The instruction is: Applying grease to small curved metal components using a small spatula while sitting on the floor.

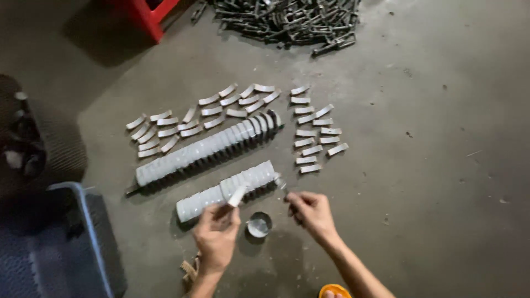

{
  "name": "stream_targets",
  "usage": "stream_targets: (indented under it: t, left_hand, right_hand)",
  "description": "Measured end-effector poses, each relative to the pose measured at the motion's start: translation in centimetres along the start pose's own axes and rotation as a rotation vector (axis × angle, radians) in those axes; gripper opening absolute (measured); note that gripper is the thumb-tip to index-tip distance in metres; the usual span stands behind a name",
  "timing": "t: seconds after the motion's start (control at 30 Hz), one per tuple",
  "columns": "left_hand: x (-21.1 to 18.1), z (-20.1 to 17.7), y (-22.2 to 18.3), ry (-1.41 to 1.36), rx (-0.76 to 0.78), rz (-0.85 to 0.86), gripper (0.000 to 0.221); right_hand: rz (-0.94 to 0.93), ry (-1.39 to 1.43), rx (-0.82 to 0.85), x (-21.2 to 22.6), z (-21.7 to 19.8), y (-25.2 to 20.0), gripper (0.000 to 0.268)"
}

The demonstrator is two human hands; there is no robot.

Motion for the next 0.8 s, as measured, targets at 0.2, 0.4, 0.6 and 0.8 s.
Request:
stream_targets:
  t: [0.2, 0.4, 0.6, 0.8]
  left_hand:
    - [-4.5, 3.6, 9.0, 0.161, 0.235, 0.022, 0.028]
    - [-5.4, 17.3, 18.1, 0.09, 0.402, 0.165, 0.021]
    - [1.5, 32.6, 24.7, 0.082, 0.197, 0.069, 0.009]
    - [1.5, 33.0, 24.6, 0.351, 0.314, -0.039, 0.034]
  right_hand:
    - [-0.034, -0.273, 0.194, -8.6, 0.9, 0.6, 0.023]
    - [-0.212, -0.321, 0.366, -16.0, 2.5, 1.2, 0.011]
    - [-0.17, -0.289, 0.364, -17.7, 0.8, 1.9, 0.012]
    - [-0.106, -0.333, 0.268, -19.7, -0.9, 1.2, 0.029]
Point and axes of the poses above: each hand's wrist, its own y-axis towards the middle knuckle, its own z-axis out of the palm, x = y × z, the point moved 2 cm from there along y, towards the middle knuckle, and after that the axes turned 7 degrees about x, right-handed, at the moved point
